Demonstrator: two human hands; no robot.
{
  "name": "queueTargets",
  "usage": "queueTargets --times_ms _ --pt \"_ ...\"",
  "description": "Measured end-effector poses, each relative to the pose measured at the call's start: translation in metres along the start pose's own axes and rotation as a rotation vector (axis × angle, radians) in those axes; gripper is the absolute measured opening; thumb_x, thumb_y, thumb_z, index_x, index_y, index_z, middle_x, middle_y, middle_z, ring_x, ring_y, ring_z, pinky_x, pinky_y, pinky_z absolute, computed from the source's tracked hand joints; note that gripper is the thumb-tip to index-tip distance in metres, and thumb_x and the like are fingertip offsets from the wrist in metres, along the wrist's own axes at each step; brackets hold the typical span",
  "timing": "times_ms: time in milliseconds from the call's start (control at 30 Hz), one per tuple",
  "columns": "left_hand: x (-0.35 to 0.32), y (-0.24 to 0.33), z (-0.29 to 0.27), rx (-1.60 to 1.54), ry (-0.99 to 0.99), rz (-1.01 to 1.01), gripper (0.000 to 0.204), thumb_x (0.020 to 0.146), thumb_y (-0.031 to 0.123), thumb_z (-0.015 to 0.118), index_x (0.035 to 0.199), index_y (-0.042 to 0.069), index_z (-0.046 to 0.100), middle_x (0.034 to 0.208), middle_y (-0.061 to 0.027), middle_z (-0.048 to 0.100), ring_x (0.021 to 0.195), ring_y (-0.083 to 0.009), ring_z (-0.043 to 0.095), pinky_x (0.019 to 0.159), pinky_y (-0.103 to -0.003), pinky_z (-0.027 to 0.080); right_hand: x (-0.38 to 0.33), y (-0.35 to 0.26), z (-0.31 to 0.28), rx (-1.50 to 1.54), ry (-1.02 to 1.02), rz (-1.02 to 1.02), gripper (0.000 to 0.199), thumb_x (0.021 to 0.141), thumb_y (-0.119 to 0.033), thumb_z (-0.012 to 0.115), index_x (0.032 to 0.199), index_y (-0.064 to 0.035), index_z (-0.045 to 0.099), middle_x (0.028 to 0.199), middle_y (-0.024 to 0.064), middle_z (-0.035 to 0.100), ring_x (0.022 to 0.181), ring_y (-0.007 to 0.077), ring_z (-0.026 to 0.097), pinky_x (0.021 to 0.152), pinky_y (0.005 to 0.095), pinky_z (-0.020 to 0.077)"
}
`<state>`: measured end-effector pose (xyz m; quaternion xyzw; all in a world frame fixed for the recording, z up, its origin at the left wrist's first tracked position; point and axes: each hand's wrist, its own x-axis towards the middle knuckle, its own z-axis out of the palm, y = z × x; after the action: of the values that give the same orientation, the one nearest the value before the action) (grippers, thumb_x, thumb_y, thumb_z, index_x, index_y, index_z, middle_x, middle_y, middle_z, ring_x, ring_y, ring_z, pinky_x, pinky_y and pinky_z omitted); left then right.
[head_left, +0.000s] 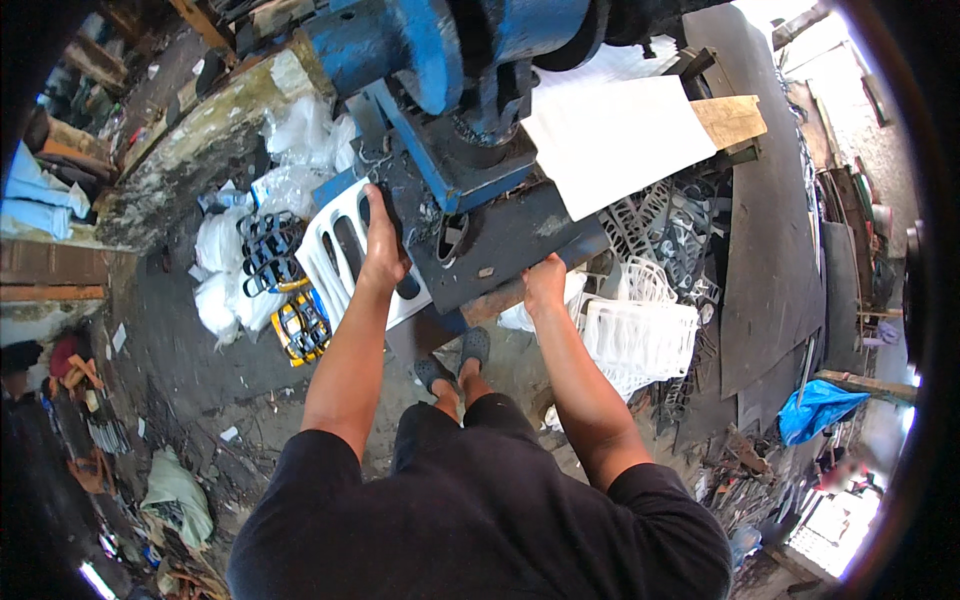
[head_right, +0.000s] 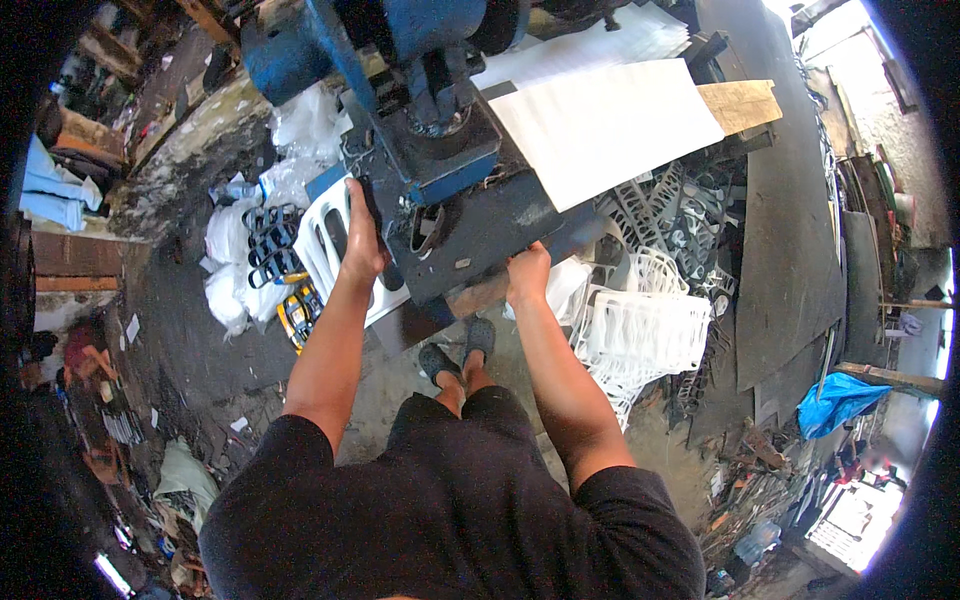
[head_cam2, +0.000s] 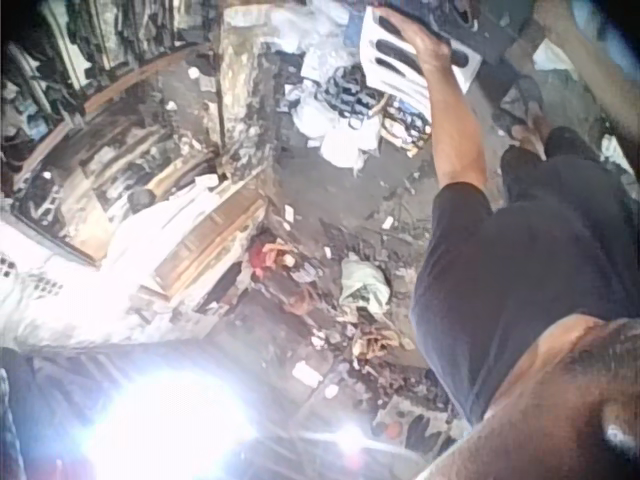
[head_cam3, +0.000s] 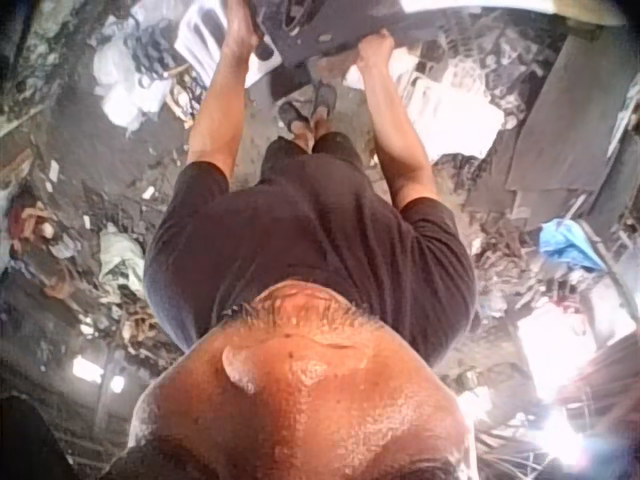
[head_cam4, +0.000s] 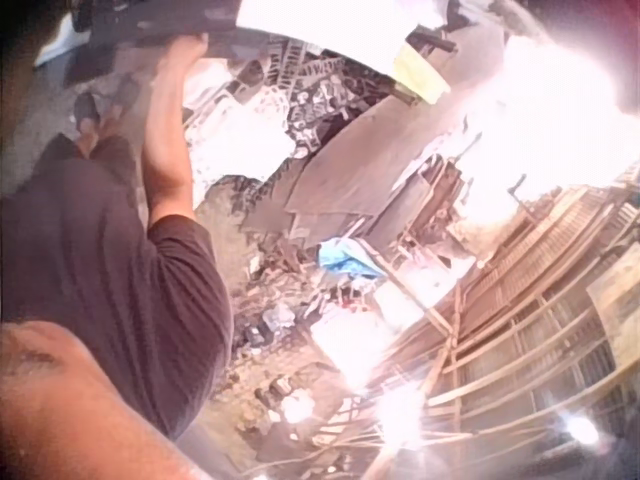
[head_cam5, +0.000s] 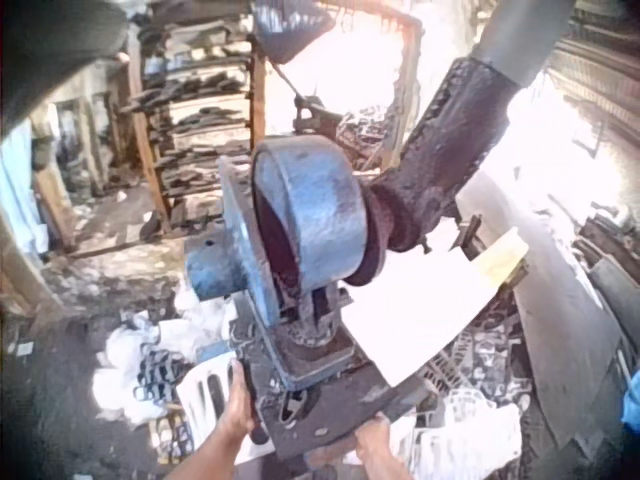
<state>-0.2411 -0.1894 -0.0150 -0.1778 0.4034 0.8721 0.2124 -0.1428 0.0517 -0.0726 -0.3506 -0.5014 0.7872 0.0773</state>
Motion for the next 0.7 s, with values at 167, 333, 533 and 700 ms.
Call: queueTargets --times_ms 167,333,533,700 --pt "-0.009 0.005 0.021 -0.051 0.019 -0.034 0.09 0.09 0.077 0.038 0.149 0.01 0.037 0.148 -0.0096 0.046 0.131 -0.0288 0.048 0.109 -0.043 0.039 0.001 -0.006 -0.006 -0.139 -0.016 -0.062 0.024 0.087 0.01 0.045 0.103 -0.0002 0.06 0.096 0.008 0.064 0.079 0.0186 0.061 0.068 0.0338 0.0488" --pt "0.004 -0.003 -0.006 -0.111 0.044 -0.065 0.082 0.092 0.071 0.045 0.145 0.01 0.043 0.145 -0.0099 0.049 0.133 -0.0275 0.046 0.109 -0.042 0.038 -0.014 -0.084 -0.02 -1.156 -0.269 -0.05 0.034 0.09 -0.018 0.063 0.117 0.0031 0.062 0.108 0.0174 0.069 0.098 0.0288 0.067 0.088 0.0415 0.0525" --pt "-0.126 0.076 0.145 0.391 0.403 1.366 0.032 0.102 0.017 0.054 0.128 -0.001 0.053 0.125 -0.0093 0.057 0.109 -0.0159 0.056 0.094 -0.028 0.045 -0.128 -0.34 0.055 -1.489 0.055 -1.181 0.039 0.092 -0.034 0.067 0.118 -0.0047 0.066 0.108 0.0148 0.071 0.088 0.0331 0.07 0.082 0.0422 0.0551" --pt "-0.166 0.179 0.389 0.912 -0.291 1.961 0.021 0.095 0.009 0.055 0.113 0.0 0.064 0.114 -0.016 0.062 0.107 -0.0221 0.06 0.09 -0.033 0.047 -0.174 -0.492 0.084 -1.425 0.414 -1.812 0.04 0.093 -0.034 0.065 0.119 -0.0039 0.065 0.11 0.0145 0.07 0.093 0.0334 0.068 0.085 0.0441 0.0517"
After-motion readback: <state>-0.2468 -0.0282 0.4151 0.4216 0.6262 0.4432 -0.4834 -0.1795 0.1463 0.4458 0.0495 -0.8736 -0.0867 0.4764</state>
